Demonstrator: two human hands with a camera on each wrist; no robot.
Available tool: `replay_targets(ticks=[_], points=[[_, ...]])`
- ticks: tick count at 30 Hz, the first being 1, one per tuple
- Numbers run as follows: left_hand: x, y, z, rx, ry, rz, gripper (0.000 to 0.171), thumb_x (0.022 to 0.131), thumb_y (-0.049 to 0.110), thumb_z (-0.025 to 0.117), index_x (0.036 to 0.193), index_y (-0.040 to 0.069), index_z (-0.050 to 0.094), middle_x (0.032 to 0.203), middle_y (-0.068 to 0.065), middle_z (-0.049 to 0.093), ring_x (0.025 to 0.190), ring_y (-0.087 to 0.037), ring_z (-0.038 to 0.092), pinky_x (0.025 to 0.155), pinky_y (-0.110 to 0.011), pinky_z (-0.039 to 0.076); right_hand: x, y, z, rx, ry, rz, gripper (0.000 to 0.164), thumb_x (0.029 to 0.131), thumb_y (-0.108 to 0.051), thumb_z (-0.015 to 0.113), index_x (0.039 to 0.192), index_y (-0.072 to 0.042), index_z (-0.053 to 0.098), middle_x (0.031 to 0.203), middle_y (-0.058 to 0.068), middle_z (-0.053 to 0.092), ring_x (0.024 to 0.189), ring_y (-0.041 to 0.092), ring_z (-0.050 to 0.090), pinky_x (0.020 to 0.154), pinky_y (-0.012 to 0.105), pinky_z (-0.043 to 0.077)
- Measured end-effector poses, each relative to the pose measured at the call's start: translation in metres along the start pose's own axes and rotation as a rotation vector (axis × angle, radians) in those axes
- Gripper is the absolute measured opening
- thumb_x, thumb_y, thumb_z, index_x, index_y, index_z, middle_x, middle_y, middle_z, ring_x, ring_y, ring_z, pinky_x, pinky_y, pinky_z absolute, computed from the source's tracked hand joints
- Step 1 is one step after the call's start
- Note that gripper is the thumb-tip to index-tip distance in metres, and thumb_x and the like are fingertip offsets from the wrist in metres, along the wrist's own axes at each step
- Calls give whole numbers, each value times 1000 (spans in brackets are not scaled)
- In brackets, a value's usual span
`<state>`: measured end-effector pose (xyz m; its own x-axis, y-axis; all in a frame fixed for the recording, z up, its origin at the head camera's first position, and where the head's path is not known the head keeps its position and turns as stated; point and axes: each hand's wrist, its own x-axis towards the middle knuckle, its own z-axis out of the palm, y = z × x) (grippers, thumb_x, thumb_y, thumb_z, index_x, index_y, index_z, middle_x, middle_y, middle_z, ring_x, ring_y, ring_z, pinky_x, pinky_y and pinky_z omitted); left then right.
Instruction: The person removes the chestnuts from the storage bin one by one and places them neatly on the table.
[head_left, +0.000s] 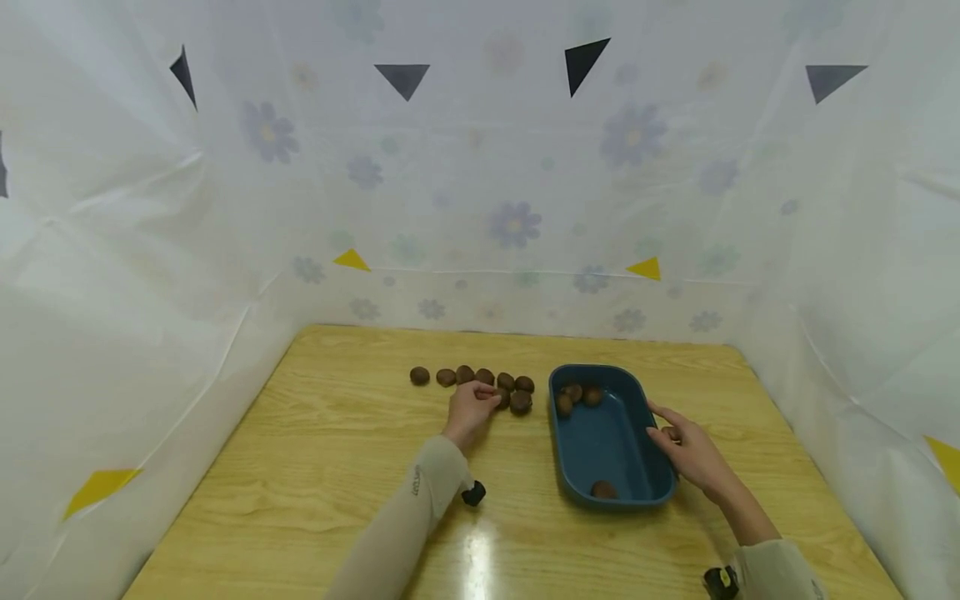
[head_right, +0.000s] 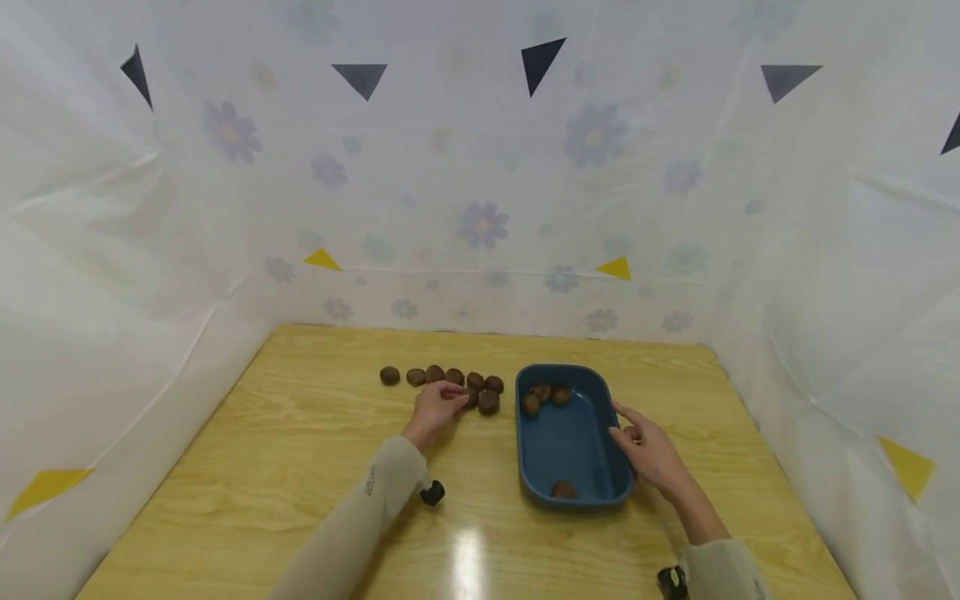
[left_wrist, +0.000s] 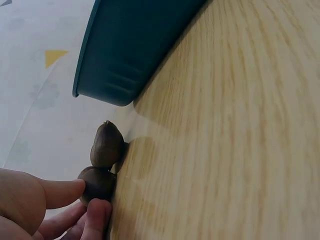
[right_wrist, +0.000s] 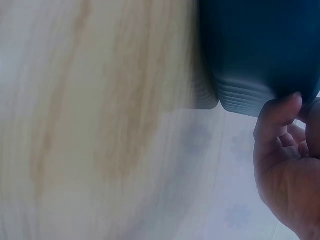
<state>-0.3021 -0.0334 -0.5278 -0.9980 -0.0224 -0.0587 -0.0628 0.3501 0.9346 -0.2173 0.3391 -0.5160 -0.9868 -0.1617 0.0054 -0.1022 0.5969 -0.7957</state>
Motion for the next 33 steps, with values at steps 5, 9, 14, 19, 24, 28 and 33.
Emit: replay_targets(ticks=[5,9,14,19,24,28,33], points=[[-2,1,-5,34,-13,2,21,97,12,75,114,1,74,108,-12,74,97,-24,70,88,-39,61,-1,-2,0,14,0,-12,62,111,-31,53,162,-5,31,68,7,54,41,15,44,42,38,49],[-1,5,-6,27,-9,-1,25,99,15,73,119,1,72,110,-12,72,99,-23,68,87,-37,60,-1,-4,0,16,5,-11,61,110,-30,53,162,-5,32,66,6,52,40,13,42,42,38,49],[-4,22,0,-31,-24,31,29,104,20,66,128,5,69,114,-12,70,101,-26,68,85,-40,60,-1,-4,0,12,5,-11,61,110,-30,53,162,-5,32,66,6,52,41,14,42,42,39,49],[-11,50,20,-213,-133,73,31,106,21,62,135,10,64,123,-13,68,107,-30,69,93,-46,61,-1,-3,1,23,3,-11,62,111,-30,53,162,-5,31,66,8,53,41,14,43,43,39,49],[-19,75,48,-396,-299,34,40,108,22,59,145,6,55,132,-14,62,124,-37,63,107,-47,55,-1,-3,1,37,4,-13,62,110,-30,53,162,-5,31,64,6,52,40,13,42,42,37,48],[-24,87,72,-469,-365,-37,48,108,23,58,151,3,48,134,-15,61,132,-40,57,112,-49,51,-1,-4,2,38,4,-18,61,110,-29,53,162,-5,32,63,4,50,40,12,41,42,35,47],[-27,97,99,-470,-325,-136,52,107,24,61,152,3,46,138,-15,59,135,-39,55,108,-47,54,-2,-4,2,31,2,-24,61,110,-29,54,162,-4,33,62,2,47,40,12,41,42,34,47]])
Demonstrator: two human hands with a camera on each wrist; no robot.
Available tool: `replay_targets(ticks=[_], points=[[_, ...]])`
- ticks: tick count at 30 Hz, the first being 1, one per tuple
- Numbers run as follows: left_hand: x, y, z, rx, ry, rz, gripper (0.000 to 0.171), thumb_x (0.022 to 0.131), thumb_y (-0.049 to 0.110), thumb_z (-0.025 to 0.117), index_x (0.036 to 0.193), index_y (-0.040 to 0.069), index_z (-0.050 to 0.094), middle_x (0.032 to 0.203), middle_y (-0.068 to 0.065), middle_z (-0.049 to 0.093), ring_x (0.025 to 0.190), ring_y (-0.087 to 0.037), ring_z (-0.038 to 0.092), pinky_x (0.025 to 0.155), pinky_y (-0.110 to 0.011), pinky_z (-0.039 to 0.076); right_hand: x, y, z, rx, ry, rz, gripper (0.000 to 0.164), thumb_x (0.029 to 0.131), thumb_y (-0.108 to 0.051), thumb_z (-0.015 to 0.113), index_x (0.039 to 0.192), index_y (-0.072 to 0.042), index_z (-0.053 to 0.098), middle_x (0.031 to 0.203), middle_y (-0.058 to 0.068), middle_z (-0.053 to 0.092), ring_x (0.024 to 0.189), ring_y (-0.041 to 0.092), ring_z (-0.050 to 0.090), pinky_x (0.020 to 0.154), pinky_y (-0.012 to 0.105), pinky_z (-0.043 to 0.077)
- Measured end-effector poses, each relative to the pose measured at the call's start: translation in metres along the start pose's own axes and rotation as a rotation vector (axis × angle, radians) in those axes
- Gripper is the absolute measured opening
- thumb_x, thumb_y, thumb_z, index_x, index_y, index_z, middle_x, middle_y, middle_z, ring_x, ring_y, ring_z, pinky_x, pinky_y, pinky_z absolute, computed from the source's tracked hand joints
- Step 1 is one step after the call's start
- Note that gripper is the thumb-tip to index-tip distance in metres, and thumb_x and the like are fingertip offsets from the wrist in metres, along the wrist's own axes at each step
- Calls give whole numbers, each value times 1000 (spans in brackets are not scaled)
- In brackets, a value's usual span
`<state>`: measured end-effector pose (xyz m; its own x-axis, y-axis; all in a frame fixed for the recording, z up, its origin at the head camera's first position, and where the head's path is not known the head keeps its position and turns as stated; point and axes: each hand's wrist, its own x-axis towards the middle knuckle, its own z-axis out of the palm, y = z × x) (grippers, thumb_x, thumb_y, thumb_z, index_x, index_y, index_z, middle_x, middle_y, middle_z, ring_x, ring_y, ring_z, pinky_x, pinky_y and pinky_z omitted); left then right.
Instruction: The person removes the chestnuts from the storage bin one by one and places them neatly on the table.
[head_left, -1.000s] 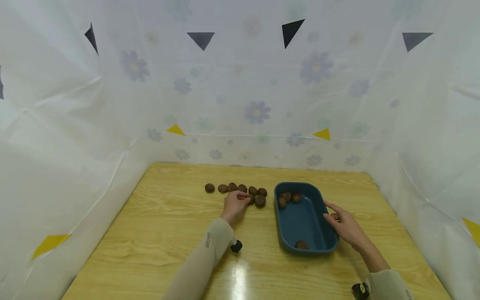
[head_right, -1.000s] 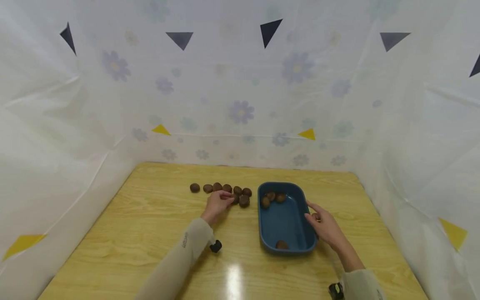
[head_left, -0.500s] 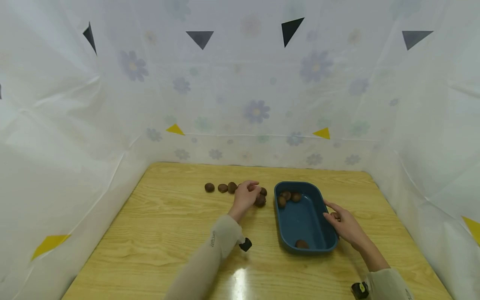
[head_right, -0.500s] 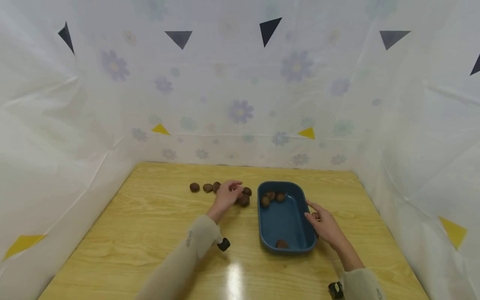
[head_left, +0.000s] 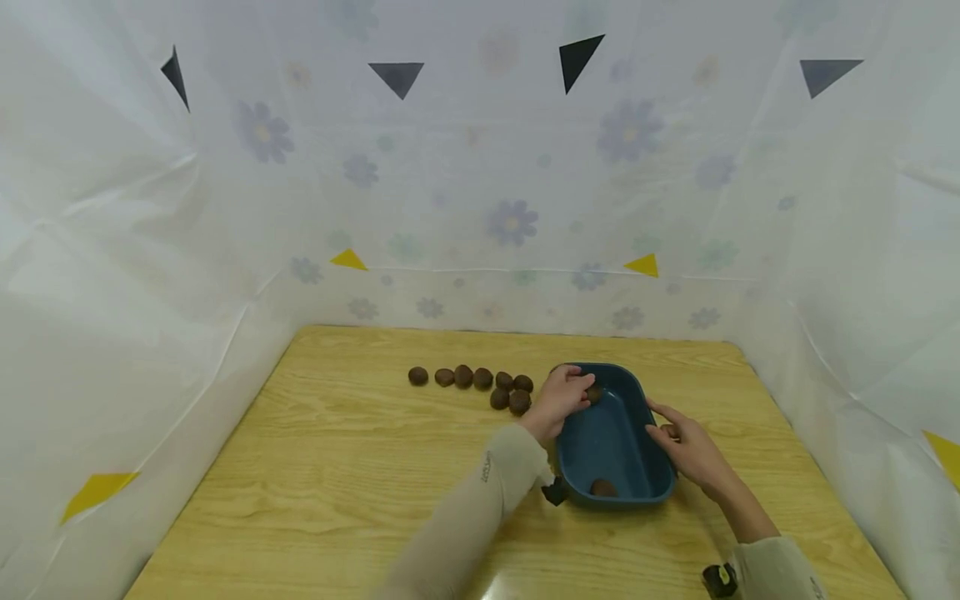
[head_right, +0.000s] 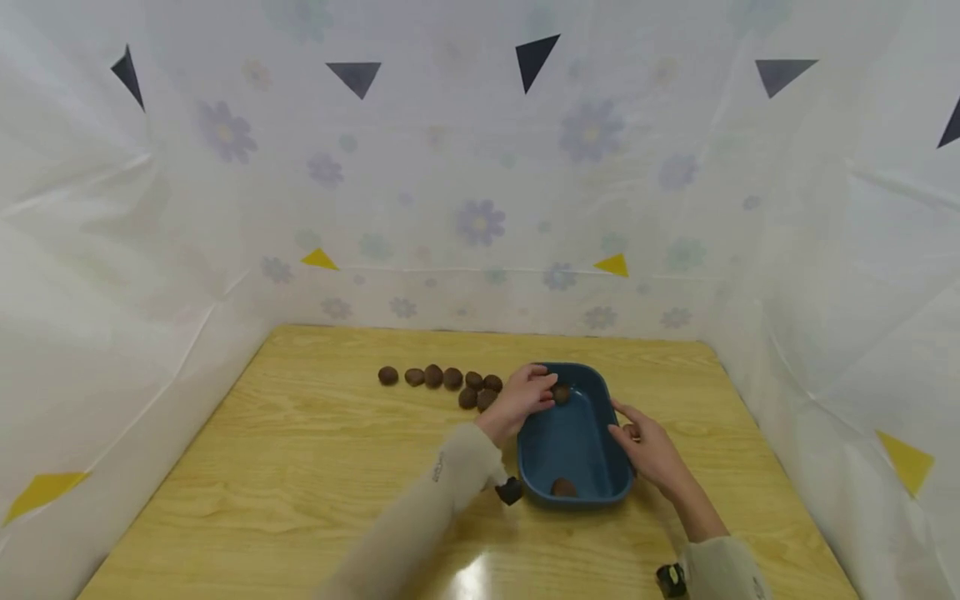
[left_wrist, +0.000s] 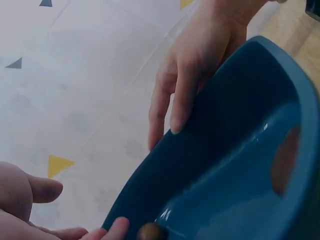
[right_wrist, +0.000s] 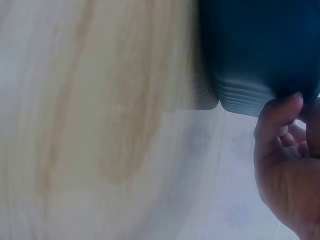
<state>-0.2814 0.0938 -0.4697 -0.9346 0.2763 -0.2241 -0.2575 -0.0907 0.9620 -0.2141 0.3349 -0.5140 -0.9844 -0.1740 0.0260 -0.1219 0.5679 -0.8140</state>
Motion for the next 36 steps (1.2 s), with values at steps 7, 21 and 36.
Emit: replay_targets(ticks=[7,21,36], points=[[10,-3,23,44,99,-68,57,109,31,57,156,5,40,158,-15,44,138,-35,54,108,-47,53,1,1,0,4,-1,7,61,110,-29,54,162,-5,33,63,4,50,40,13,41,43,35,47],[22,-11,33,-7,42,-123,58,109,28,56,157,1,37,158,-17,43,134,-38,52,113,-52,49,0,3,1,23,-2,6,61,110,-31,53,162,-5,33,65,6,52,43,12,41,45,35,48],[42,-30,47,-75,-12,-177,32,104,8,60,134,-3,59,128,-15,60,120,-36,64,102,-46,58,3,8,1,-3,-11,39,60,111,-35,52,162,-10,34,63,1,46,45,10,38,44,33,46]])
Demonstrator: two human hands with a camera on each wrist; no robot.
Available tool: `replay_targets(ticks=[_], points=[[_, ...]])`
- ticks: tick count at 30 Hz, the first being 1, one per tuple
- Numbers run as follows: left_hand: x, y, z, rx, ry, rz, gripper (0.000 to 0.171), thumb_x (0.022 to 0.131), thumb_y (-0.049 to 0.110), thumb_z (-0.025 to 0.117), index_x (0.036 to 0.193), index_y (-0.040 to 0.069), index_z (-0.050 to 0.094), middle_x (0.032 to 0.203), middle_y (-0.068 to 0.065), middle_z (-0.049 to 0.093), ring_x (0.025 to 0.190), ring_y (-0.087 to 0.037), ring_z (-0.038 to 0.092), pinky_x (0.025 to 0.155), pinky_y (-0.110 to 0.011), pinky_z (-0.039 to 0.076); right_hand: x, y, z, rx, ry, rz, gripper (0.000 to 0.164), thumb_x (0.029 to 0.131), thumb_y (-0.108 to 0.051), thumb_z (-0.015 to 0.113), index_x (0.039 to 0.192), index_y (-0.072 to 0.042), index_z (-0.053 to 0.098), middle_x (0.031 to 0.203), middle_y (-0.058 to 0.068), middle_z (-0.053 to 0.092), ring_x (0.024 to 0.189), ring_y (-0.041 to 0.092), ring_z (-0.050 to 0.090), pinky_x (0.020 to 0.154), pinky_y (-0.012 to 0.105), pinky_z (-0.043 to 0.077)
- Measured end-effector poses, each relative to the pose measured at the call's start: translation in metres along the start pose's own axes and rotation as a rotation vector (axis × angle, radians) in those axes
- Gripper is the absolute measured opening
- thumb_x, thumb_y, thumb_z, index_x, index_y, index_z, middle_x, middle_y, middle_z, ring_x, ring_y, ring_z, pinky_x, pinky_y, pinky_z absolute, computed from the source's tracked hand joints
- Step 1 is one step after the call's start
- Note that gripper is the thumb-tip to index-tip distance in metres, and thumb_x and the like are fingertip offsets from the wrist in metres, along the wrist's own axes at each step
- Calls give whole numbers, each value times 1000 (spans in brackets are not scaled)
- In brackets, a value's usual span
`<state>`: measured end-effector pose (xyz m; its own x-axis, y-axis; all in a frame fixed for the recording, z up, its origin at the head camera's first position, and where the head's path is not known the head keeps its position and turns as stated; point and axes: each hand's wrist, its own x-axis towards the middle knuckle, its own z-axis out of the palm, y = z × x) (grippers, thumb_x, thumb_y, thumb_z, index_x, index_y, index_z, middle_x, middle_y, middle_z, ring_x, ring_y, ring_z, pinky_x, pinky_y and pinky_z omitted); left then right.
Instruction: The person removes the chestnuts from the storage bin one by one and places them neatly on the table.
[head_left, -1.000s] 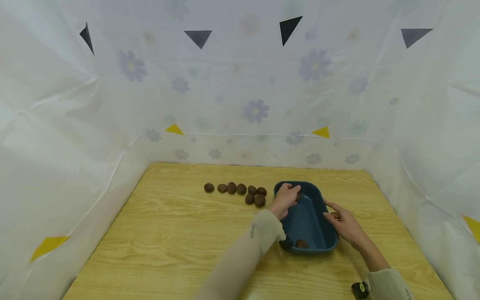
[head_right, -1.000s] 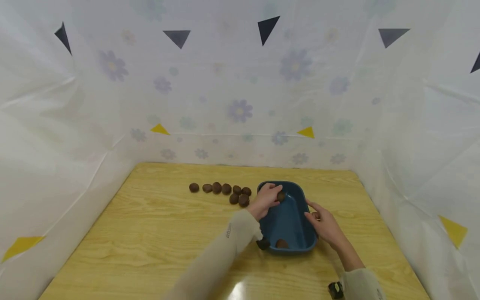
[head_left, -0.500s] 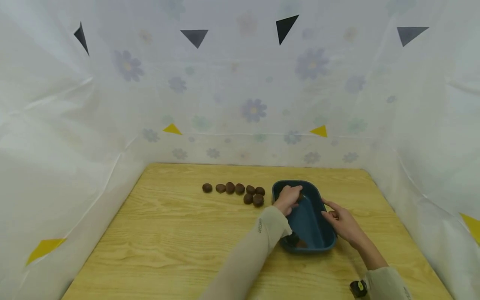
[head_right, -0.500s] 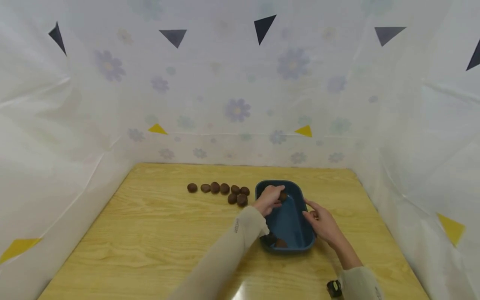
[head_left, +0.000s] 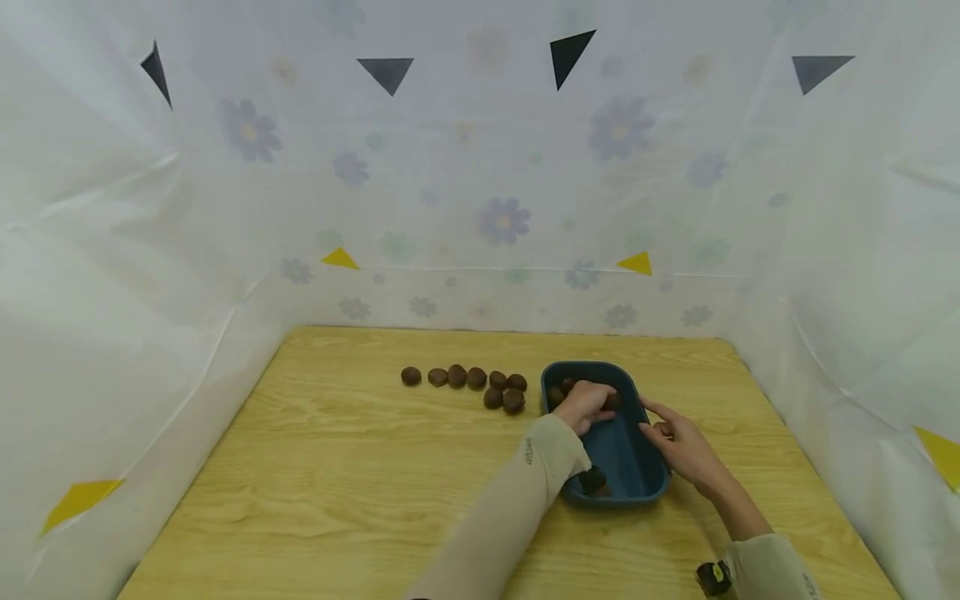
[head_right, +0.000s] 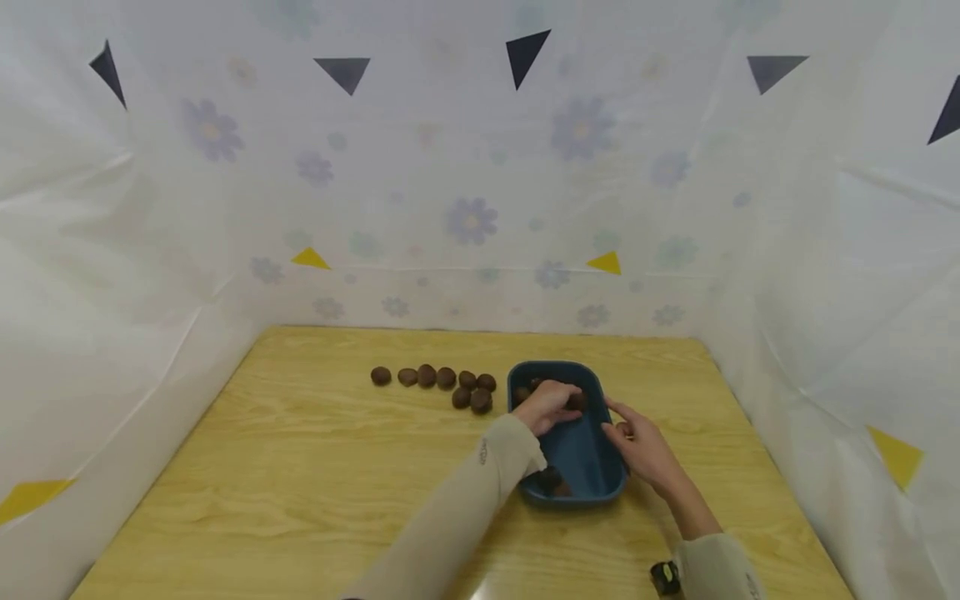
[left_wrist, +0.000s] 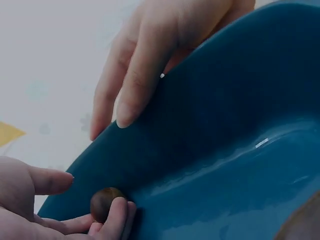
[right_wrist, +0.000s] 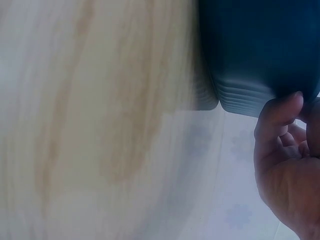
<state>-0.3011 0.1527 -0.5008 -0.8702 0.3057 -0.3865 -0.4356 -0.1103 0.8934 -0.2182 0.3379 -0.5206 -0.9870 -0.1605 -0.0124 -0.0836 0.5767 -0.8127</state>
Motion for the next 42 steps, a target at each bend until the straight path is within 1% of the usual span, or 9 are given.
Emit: replay_targets(ticks=[3,5,8,11,13,15,18,34,42], points=[[1,0,3,37,8,20,20,104,4,58,121,-3,64,119,-14,63,119,-35,65,101,-46,58,0,-1,-1,-2,4,-4,60,111,-35,52,162,-10,34,62,0,46,45,10,38,43,33,46],[1,-1,5,70,28,35,8,103,2,58,103,0,66,113,-14,65,116,-35,67,100,-46,59,0,-1,-1,-6,4,-10,60,111,-34,52,162,-9,34,62,0,45,45,10,37,43,33,46],[2,-2,8,115,54,43,24,102,-1,59,80,7,57,109,-16,67,110,-35,69,97,-45,60,0,-1,-1,-4,4,-4,60,111,-34,52,162,-10,34,62,-1,45,45,9,37,43,33,46],[4,-4,11,147,49,39,18,102,-2,60,85,1,64,111,-19,69,109,-34,70,95,-44,61,-1,-1,-1,0,-1,-2,60,111,-33,52,162,-9,33,62,-1,45,44,9,37,43,33,46],[5,-5,13,160,34,37,10,103,-1,60,104,-6,69,114,-19,68,110,-34,70,96,-45,61,-1,-1,-1,3,3,-1,60,111,-33,52,162,-9,34,62,-1,45,44,10,38,43,33,46],[6,-6,13,164,24,36,22,103,0,60,123,-8,67,116,-18,67,110,-34,70,97,-46,60,-1,-1,-1,3,3,-1,60,111,-33,52,162,-9,33,62,-1,45,44,10,38,43,34,46],[8,-6,13,159,7,43,27,104,3,60,129,-7,64,116,-17,66,109,-34,71,99,-47,59,-1,-1,0,3,9,12,59,111,-34,52,162,-10,34,62,0,44,44,10,37,42,33,45],[4,2,9,77,-46,80,34,103,4,62,135,-8,58,122,-20,62,109,-37,71,95,-44,61,-1,-6,-2,-12,3,12,60,110,-33,53,162,-8,34,65,2,49,45,11,39,43,32,45],[-2,7,5,46,-116,98,25,103,5,64,126,-3,61,113,-16,63,106,-37,72,102,-48,57,-1,-6,-2,-18,9,2,61,110,-33,53,162,-7,34,65,2,49,44,10,38,43,31,43]])
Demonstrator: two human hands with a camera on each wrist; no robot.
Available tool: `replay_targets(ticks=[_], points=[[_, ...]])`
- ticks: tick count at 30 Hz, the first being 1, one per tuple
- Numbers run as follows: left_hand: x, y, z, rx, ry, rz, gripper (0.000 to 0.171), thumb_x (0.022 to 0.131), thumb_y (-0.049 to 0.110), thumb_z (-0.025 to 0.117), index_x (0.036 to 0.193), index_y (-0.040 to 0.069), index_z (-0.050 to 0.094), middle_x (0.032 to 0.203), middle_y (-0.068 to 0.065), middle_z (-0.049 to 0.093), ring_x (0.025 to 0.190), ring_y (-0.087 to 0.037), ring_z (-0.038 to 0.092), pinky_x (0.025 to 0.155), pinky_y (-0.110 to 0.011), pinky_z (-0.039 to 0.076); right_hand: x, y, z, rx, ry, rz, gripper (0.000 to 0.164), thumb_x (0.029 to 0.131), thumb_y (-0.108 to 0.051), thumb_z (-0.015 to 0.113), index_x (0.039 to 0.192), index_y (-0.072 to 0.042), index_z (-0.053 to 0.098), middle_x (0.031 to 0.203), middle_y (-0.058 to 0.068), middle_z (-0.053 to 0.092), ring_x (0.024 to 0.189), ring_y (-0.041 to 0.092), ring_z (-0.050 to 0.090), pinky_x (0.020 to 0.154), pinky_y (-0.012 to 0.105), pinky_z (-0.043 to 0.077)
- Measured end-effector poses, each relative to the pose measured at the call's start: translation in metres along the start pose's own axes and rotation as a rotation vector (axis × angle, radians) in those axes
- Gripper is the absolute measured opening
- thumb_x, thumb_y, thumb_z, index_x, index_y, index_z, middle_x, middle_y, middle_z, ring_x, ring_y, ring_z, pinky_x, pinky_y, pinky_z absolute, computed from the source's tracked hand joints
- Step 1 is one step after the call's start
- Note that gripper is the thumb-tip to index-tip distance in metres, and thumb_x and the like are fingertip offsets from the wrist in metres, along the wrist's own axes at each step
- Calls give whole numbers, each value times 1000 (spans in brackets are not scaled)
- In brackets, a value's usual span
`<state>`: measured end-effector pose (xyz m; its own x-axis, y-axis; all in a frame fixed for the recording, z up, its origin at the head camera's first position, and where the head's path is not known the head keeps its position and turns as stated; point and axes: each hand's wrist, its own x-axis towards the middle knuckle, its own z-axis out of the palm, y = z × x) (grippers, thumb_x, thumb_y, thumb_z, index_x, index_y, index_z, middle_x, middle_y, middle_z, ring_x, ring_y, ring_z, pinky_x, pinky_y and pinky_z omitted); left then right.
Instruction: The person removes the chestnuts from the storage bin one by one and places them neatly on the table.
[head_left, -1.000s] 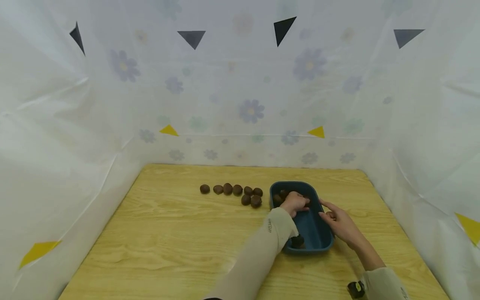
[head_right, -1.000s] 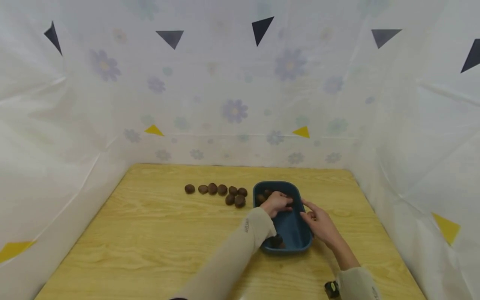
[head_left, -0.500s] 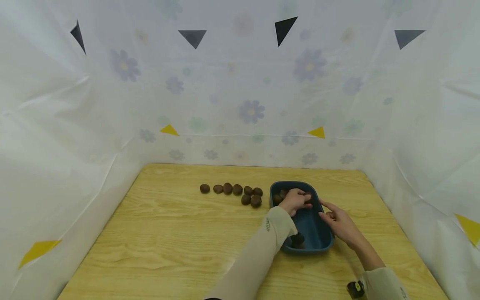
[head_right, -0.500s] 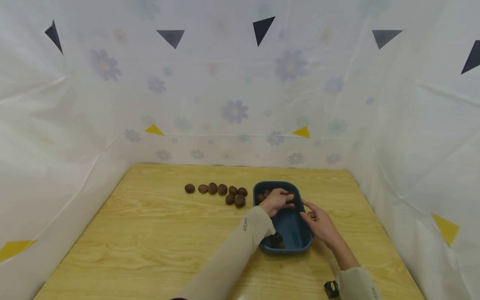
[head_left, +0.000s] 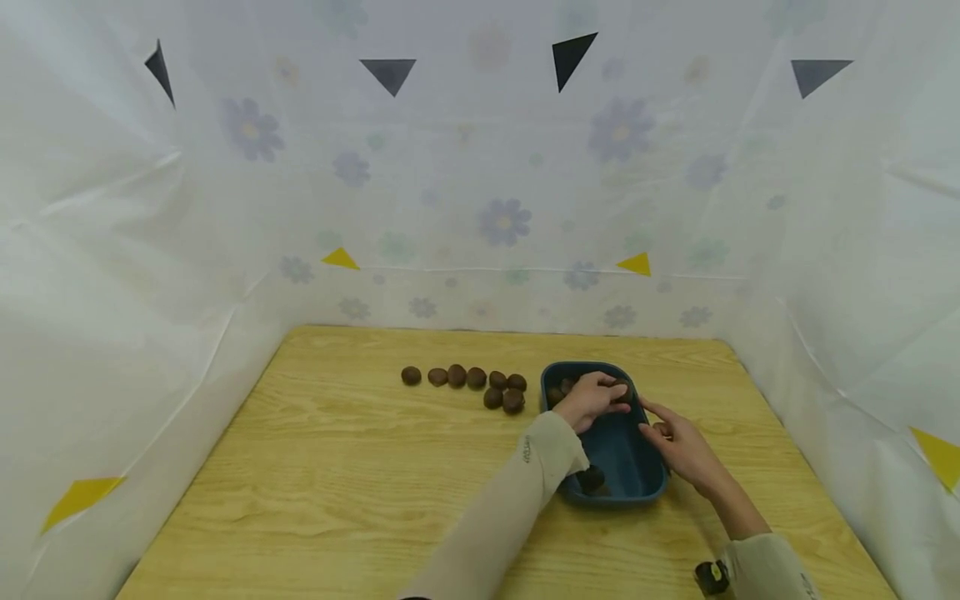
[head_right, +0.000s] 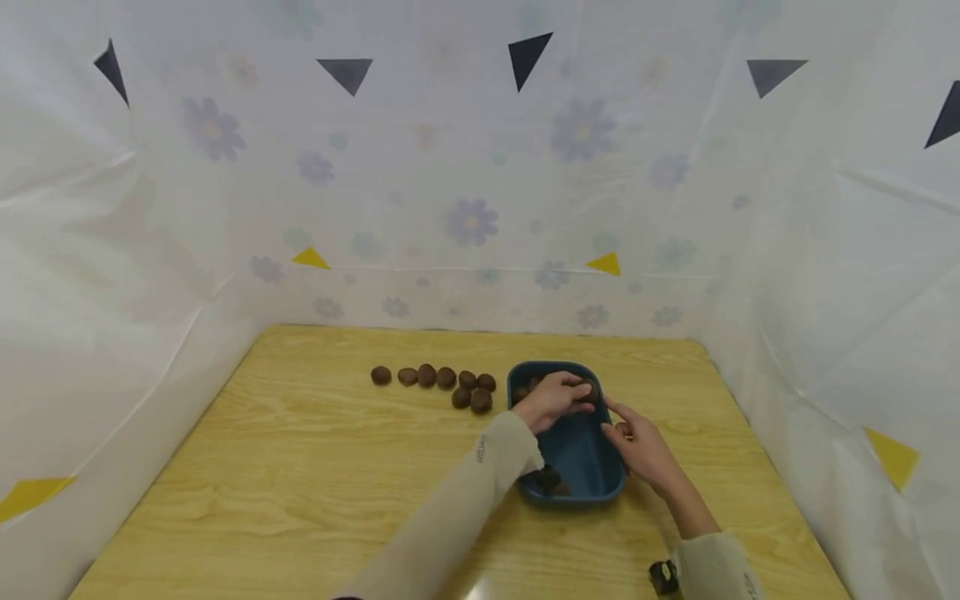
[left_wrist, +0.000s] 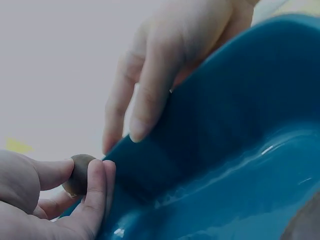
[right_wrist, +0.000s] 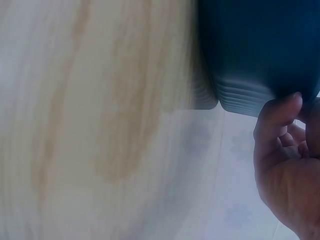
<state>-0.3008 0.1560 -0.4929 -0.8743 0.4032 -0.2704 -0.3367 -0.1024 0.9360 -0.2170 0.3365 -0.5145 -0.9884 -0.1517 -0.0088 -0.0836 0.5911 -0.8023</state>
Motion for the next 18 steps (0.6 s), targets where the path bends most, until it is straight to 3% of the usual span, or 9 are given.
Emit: replay_targets(ticks=[5,13,18], points=[[-11,5,-9,13,-58,20,27,104,12,64,128,1,60,114,-12,64,107,-35,73,114,-51,47,0,2,1,-5,0,5,61,110,-31,53,162,-5,34,63,1,48,43,10,38,42,31,44],[-30,16,-30,-24,-95,85,29,104,11,64,131,2,60,116,-11,65,103,-30,73,106,-49,55,0,2,-2,-7,21,-30,60,110,-31,54,160,-4,36,64,2,51,42,10,39,42,32,45],[-44,21,-53,2,-115,97,33,106,12,61,137,2,56,120,-11,63,101,-24,74,112,-51,51,-1,2,1,-14,24,-29,59,110,-30,54,160,-4,36,64,2,50,43,10,39,43,31,46]])
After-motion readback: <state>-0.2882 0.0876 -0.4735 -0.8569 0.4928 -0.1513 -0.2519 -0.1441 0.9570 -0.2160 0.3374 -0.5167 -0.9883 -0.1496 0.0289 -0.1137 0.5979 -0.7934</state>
